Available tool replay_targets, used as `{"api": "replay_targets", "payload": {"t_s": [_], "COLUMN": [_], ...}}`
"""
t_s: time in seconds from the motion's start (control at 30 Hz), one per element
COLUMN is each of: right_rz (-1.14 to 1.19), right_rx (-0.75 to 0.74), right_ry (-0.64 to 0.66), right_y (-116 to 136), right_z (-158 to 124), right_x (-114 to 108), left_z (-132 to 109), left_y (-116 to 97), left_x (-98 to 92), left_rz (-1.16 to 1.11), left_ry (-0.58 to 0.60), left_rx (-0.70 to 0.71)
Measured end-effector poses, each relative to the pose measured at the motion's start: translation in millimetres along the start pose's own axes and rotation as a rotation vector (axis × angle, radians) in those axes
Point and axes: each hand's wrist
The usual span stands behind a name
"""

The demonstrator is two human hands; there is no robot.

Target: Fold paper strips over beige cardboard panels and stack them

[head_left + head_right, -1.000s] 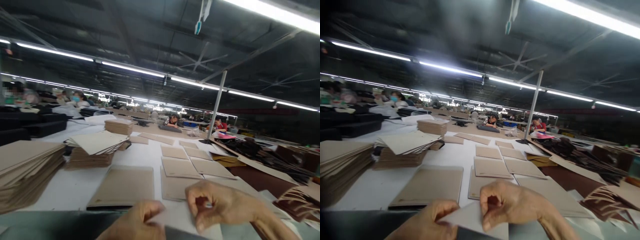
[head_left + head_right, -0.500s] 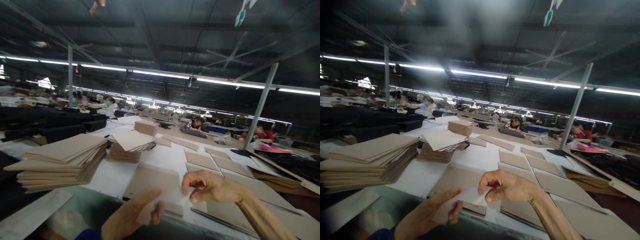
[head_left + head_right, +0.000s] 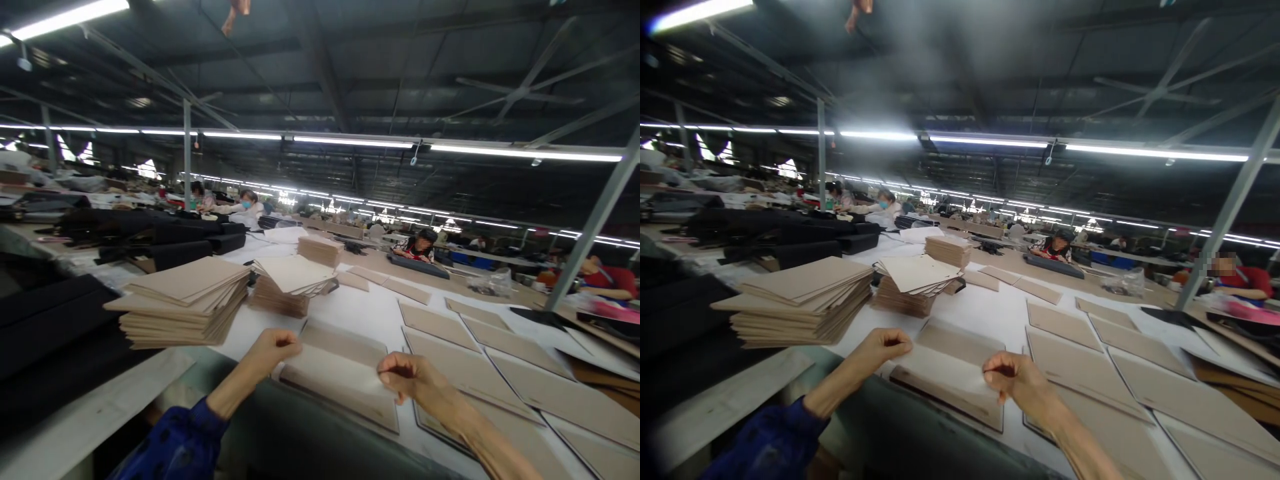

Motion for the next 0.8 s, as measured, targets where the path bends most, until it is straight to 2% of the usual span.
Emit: {"api": "replay_targets", "payload": {"t_s": [0.2,0.33,0.57,0.8], "right_rz": [0.013,0.025,-0.079,-0.162], "right_rx": [0.087,0.115,0.129,0.16], "right_ry": [-0.079,-0.078,-0.064,-0.076], "right_y": [-16.8,-26.4,-48.7,-60.1], "right_z": [7.1,8.4,5.2,4.3], "right_x": [11.7,13.3,18.0,18.0], "left_z": [16.1,22.4,21.7,20.2], "left_y": [14.3,20.2,24.5,35.2], "left_x": [-6.5,-9.2,-12.7,-13.6], "left_rz": [0.107,0.157,0.184,0.185], "left_ry": [-0.036,-0.005,0.027,0.044], "left_rx": [-0.011,-0.023,-0.067,-0.086]}}
Point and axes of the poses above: each hand's wrist, its own z-axis towards the middle knuckle, its own x-axis out of the palm, y = z × x, and after that the axes turned 11 degrees about -z, right-handed
